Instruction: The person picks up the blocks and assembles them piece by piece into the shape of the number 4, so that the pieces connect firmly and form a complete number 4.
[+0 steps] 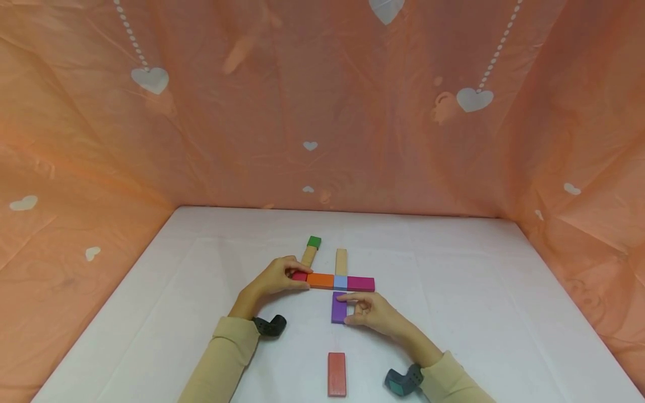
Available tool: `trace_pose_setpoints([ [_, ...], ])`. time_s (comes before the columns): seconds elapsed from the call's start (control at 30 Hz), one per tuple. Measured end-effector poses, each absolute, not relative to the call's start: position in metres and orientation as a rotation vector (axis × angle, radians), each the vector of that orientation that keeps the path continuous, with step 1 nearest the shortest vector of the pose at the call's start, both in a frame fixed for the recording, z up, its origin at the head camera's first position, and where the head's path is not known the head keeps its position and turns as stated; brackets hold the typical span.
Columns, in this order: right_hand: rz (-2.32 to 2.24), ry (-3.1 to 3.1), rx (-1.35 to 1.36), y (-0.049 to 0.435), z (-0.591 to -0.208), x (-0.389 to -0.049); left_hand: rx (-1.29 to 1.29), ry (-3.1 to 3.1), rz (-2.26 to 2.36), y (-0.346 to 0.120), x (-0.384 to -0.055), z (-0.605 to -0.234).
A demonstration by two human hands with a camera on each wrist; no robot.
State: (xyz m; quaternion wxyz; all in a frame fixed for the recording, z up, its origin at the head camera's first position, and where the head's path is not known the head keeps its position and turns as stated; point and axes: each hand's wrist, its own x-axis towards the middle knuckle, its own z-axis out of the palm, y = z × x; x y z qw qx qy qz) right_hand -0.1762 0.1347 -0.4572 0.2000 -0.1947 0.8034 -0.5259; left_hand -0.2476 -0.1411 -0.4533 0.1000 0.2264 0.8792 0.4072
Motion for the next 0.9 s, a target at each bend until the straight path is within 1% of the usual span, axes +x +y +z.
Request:
trace_pose_setpoints([
  [0.47, -1.492, 2.234, -0.492, 0.1330, -0.4541, -0.1728, 0.668, 2.612, 1.183, -0.1408, -0.2478, -0.4528],
  [0.9, -1.493, 2.233, -0.497, 0.1322, -0.4541, -0.1727, 0.685, 2.596, 1.205, -0.1433, -0.2498, -0.4564],
])
